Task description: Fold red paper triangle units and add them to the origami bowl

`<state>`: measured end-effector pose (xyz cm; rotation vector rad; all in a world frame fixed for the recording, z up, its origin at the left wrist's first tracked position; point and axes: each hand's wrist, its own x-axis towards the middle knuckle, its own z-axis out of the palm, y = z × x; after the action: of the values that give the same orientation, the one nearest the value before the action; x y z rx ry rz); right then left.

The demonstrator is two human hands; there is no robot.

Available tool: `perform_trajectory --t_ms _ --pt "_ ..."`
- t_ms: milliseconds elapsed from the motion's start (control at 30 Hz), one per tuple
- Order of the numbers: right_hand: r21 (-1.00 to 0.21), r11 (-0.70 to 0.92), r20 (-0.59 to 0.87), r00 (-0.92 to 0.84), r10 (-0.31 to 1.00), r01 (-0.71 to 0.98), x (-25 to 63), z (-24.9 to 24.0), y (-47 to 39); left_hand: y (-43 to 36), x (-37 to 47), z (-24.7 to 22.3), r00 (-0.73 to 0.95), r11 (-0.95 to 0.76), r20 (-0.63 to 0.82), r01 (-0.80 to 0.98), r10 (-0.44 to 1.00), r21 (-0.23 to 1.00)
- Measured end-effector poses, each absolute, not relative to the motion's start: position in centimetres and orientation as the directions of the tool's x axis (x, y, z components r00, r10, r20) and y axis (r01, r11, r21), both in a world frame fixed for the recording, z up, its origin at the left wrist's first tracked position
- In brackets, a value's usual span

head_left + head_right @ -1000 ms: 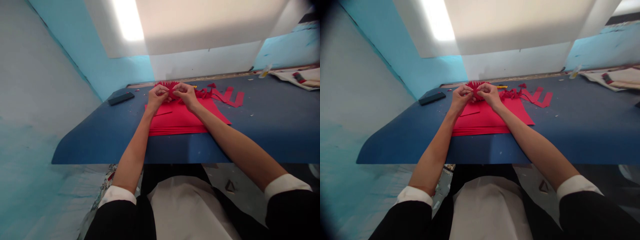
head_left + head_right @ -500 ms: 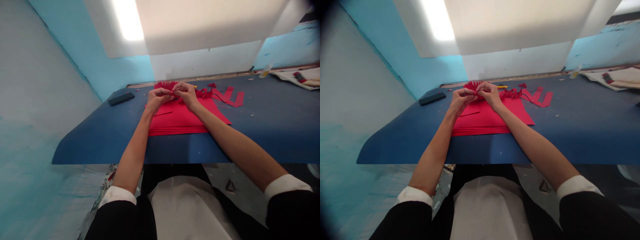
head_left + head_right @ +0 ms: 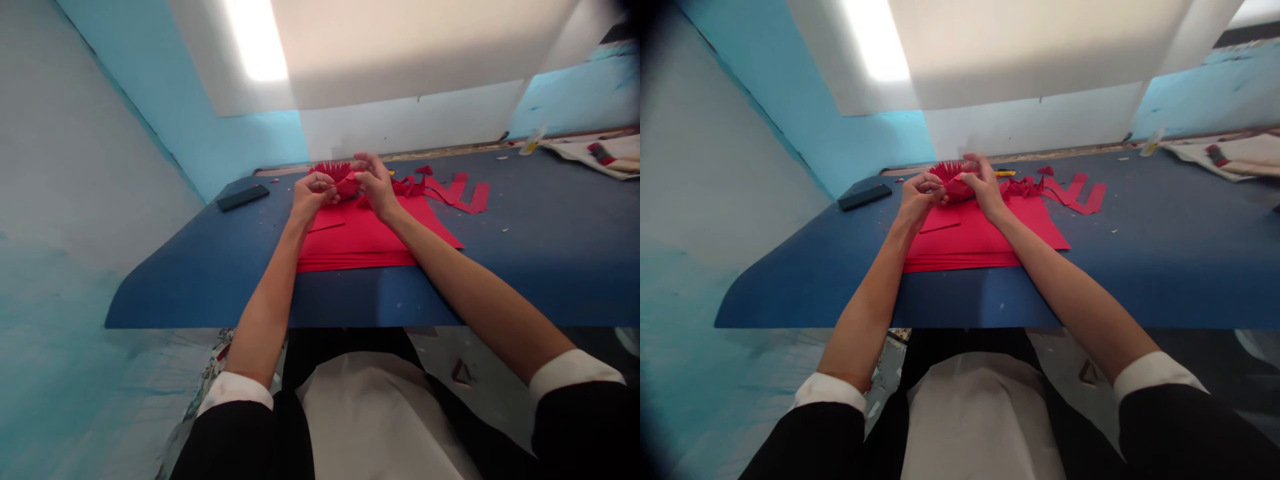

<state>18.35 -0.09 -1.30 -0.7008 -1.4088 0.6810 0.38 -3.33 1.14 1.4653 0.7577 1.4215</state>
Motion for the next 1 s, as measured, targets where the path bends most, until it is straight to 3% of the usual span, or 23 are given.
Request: perform_trajectory --t_ms 133,367,733,1000 --pt "-0.817 0.576 0.576 -0.041 0.816 -0.014 17.8 -1.6 -0.2 -3.1 0.5 1.0 0.152 -0.434 0.45 -0.131 0.88 0.891" --pt "-0.837 0.543 0.544 0.005 0.839 -0.064 17.8 -0.9 -0.9 -2.6 0.4 0.7 0.186 -0.509 0.514 -0.08 0.837 0.857" --pt "-0.819 0.56 0.558 -0.056 0.828 0.125 18.0 -0.9 -1.0 -1.2 0.1 -0.1 0.242 -0.548 0.545 -0.06 0.803 0.834" --pt "-0.823 0.568 0.564 -0.086 0.822 0.032 17.0 -0.3 -1.9 -2.0 0.6 0.4 0.192 -0.517 0.509 -0.006 0.839 0.856"
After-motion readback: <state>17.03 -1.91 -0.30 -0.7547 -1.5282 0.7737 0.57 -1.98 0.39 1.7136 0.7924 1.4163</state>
